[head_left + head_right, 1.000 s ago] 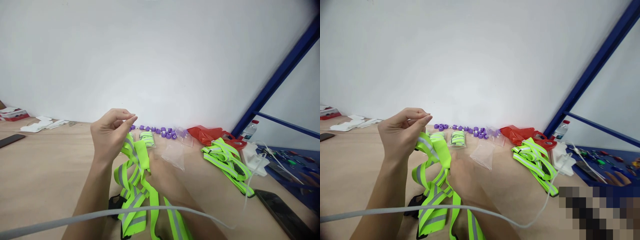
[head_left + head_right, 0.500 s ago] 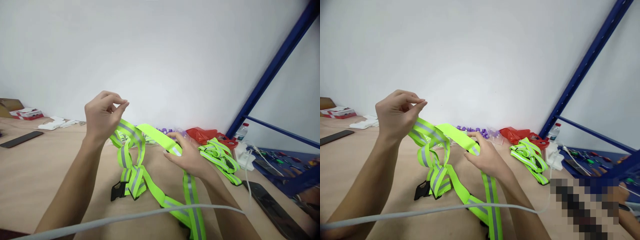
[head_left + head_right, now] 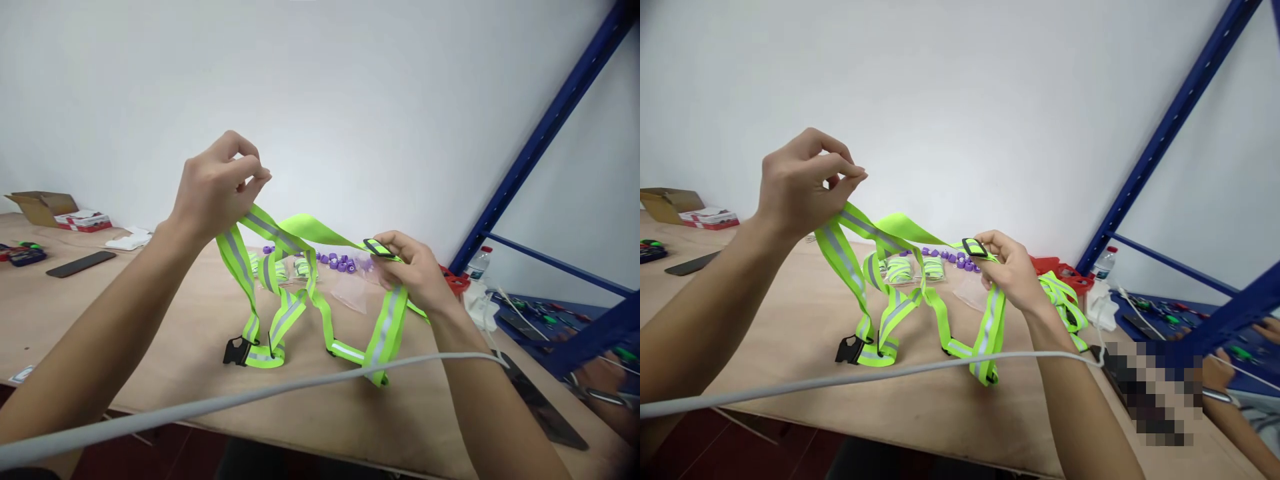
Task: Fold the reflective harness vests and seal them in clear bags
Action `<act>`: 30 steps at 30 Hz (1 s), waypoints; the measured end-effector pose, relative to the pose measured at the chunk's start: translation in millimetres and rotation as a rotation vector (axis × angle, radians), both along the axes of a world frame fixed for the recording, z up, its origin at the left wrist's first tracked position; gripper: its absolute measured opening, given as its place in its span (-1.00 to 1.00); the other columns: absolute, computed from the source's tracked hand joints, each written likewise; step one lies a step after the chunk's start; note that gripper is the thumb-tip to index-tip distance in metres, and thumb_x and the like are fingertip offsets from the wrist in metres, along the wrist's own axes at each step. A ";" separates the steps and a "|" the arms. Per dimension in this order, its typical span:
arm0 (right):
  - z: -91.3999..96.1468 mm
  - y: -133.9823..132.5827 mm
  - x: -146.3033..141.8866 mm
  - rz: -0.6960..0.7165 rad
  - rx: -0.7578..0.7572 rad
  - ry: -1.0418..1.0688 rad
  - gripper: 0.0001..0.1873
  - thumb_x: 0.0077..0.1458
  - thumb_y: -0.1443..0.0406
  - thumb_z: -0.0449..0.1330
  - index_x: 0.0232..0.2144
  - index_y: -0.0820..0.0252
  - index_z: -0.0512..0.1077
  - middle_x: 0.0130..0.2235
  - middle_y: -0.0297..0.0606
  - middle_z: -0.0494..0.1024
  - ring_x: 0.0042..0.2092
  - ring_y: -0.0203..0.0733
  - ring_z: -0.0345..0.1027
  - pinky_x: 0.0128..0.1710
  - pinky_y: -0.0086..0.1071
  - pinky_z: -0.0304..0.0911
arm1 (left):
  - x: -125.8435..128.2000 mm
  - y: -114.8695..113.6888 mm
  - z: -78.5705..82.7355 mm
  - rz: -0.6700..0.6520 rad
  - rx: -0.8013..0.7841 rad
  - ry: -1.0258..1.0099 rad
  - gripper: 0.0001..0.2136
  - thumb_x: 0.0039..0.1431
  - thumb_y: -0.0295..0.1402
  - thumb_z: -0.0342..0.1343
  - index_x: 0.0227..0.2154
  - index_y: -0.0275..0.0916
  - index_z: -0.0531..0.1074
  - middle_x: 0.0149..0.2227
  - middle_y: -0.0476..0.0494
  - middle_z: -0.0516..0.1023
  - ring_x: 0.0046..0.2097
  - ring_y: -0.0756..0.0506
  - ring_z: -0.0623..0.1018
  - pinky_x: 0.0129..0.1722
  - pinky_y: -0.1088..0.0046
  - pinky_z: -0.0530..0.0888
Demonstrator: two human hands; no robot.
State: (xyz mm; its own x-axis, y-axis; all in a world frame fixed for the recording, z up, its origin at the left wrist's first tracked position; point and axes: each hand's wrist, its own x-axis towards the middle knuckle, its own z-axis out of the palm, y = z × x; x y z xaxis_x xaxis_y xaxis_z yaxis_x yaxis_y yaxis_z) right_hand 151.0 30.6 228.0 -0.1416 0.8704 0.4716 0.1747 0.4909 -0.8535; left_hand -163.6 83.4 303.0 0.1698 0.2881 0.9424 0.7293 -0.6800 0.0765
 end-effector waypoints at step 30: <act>3.2 -13.7 16.1 -0.235 0.369 -0.328 -0.58 0.02 0.16 0.37 -0.09 0.12 0.42 -0.13 -0.24 0.57 -0.09 -0.06 0.48 -0.09 -0.21 0.37 | 10.4 -9.2 -40.3 -0.036 -0.055 0.320 -0.87 0.25 -0.37 0.07 -0.40 -0.17 0.48 -0.27 -0.05 0.60 -0.50 0.00 0.48 -0.44 0.46 0.36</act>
